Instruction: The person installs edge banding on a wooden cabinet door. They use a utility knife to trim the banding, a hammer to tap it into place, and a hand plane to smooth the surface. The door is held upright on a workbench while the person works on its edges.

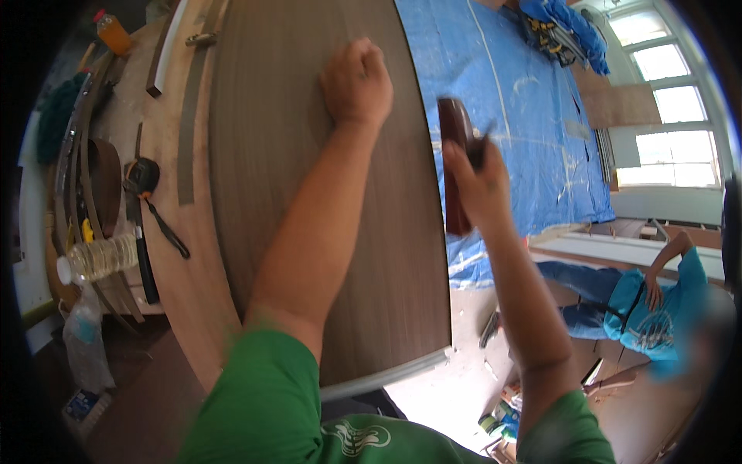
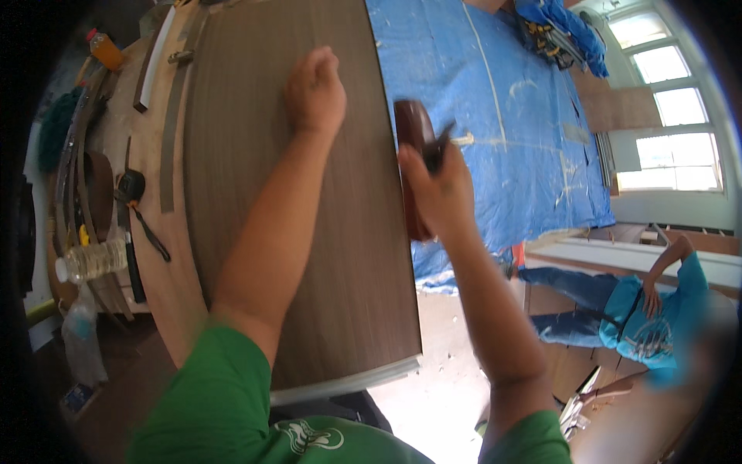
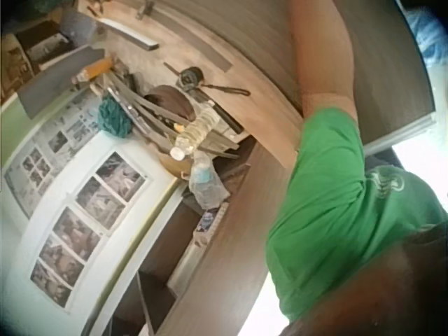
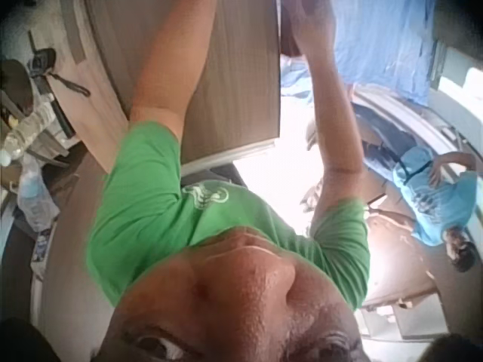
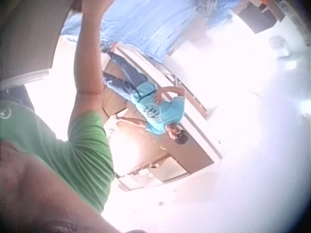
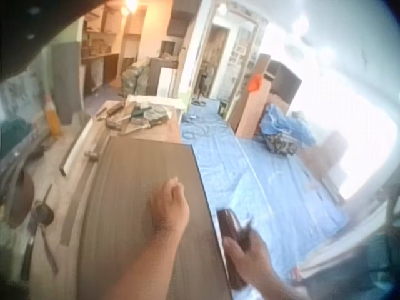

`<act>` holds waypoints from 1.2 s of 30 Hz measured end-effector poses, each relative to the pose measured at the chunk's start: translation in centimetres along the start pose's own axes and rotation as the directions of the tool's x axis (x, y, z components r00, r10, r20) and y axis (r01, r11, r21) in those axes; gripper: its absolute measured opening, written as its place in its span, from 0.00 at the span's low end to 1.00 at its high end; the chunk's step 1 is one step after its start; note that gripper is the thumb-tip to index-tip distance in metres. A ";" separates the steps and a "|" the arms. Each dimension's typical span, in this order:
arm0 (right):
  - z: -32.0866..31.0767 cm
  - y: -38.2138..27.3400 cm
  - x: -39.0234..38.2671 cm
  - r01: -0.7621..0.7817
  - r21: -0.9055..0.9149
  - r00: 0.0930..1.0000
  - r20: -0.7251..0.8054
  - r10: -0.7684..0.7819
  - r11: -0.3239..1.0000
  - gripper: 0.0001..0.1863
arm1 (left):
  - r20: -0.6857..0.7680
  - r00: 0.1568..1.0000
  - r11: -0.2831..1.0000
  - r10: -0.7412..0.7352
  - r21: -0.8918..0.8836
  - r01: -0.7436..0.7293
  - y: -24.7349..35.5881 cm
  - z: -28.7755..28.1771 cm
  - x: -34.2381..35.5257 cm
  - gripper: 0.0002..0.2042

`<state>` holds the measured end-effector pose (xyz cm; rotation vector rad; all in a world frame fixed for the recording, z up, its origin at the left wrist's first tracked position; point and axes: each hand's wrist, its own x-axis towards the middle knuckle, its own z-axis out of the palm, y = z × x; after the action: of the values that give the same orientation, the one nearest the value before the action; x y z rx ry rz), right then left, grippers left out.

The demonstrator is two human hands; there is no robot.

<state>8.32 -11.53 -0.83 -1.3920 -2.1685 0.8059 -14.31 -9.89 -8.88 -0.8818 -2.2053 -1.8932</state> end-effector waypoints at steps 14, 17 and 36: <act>15.1 -9.9 40.4 0.108 -0.454 0.993 0.014 -0.113 0.885 0.43 | 0.135 0.984 0.988 -0.114 0.123 0.097 2.6 -0.9 0.6 0.16; 15.5 -10.3 42.4 0.140 -0.473 0.989 0.024 -0.146 0.870 0.44 | 0.115 0.988 0.987 -0.106 0.134 0.090 2.7 -0.5 0.6 0.16; 8.2 -7.8 18.6 0.017 -0.413 1.000 0.013 -0.013 0.911 0.34 | 0.086 0.988 0.985 -0.129 0.128 0.118 1.7 0.6 0.0 0.17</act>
<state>-9.47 1.02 -0.66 -1.5623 -2.4520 0.3530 -13.33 -9.22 -7.56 -0.8485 -2.4557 -1.7774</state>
